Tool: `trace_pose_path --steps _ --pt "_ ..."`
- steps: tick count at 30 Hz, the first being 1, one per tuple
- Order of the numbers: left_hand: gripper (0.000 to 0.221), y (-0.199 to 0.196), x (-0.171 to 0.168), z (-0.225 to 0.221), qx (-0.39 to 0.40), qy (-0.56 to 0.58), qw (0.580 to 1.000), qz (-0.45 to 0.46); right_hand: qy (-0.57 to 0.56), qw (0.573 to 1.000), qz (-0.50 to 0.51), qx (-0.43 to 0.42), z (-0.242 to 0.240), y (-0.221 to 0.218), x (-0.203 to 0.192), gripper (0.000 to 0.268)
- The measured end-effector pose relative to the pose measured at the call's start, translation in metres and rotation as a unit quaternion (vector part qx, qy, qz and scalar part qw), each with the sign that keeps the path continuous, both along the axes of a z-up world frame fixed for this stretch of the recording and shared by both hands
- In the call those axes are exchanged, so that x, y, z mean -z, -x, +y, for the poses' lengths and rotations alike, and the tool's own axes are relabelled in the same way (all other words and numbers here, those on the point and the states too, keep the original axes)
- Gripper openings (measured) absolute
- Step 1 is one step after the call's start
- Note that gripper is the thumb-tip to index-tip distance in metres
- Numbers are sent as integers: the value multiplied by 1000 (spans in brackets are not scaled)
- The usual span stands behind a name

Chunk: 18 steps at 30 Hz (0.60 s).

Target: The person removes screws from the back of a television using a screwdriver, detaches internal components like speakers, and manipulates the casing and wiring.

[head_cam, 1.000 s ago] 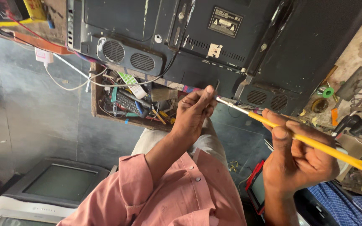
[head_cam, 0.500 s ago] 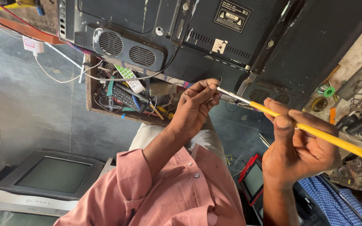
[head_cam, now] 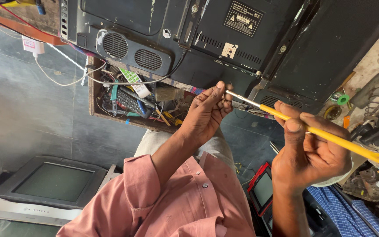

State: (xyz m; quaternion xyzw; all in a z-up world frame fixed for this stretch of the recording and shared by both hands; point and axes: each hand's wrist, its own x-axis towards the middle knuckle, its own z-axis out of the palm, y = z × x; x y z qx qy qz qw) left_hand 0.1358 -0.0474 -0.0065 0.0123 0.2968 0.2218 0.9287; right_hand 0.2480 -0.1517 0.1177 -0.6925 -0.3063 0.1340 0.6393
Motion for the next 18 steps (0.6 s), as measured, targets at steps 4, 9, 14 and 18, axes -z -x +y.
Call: trace_pose_path --steps 4,9,14,18 --pt "24 0 -1 1 3 -7 1000 6 -1 1000 -11 -1 0 0 2 23" --pt "25 -2 4 0 5 -12 999 30 1 1000 -5 -5 3 -1 2 27" --pt "26 -3 1 2 3 -20 999 34 4 1000 -21 -5 7 -2 5 29" --pt "28 -6 -6 9 -14 -4 1000 -8 -8 1000 -22 -7 11 -1 11 30"
